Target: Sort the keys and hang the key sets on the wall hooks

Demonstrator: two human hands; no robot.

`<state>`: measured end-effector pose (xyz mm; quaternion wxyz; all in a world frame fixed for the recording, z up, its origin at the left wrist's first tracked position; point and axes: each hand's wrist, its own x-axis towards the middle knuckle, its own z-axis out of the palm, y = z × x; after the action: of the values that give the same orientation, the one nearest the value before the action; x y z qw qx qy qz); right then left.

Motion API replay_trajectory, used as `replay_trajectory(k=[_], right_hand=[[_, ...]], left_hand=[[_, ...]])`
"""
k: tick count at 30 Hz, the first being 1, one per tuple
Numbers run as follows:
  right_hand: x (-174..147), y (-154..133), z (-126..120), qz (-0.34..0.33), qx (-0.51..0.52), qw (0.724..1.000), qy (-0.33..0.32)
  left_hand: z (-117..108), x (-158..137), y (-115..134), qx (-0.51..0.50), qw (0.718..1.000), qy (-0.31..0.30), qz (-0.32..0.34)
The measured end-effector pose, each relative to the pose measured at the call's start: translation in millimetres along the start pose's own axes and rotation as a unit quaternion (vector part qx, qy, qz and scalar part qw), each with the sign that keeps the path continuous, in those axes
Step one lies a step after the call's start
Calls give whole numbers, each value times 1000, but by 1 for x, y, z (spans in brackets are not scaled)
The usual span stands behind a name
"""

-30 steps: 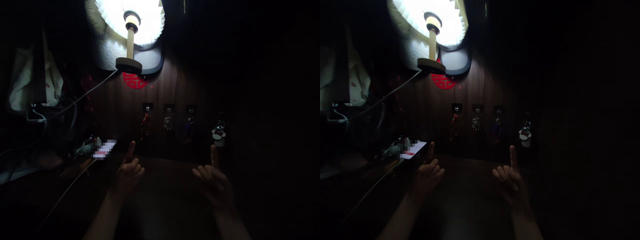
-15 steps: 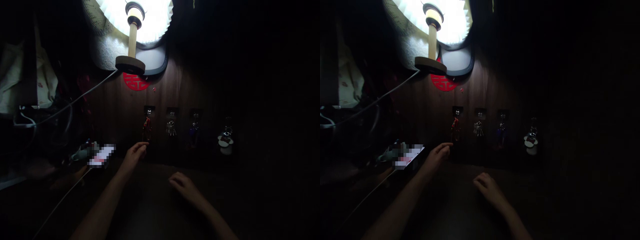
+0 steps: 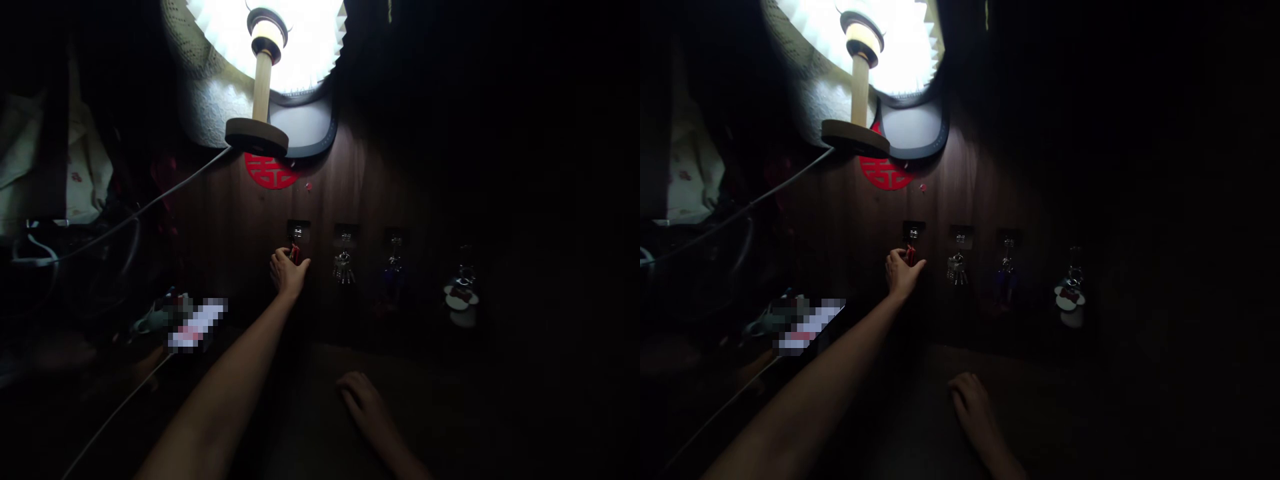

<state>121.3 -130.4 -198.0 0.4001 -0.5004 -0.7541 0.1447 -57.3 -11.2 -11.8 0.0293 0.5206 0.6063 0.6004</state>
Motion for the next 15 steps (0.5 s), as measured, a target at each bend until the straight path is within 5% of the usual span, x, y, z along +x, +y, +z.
replay_trajectory(k=[7, 10, 15], right_hand=[[34, -54, -28, -42, 15, 999, 14], [82, -98, -50, -96, -67, 993, 26], [165, -154, -72, -79, -285, 955, 24]], left_hand=[[-12, 11, -8, -20, 991, -126, -31], [-18, 15, -18, -68, 980, -183, -42], [-16, 18, -28, -139, 965, -216, -58]])
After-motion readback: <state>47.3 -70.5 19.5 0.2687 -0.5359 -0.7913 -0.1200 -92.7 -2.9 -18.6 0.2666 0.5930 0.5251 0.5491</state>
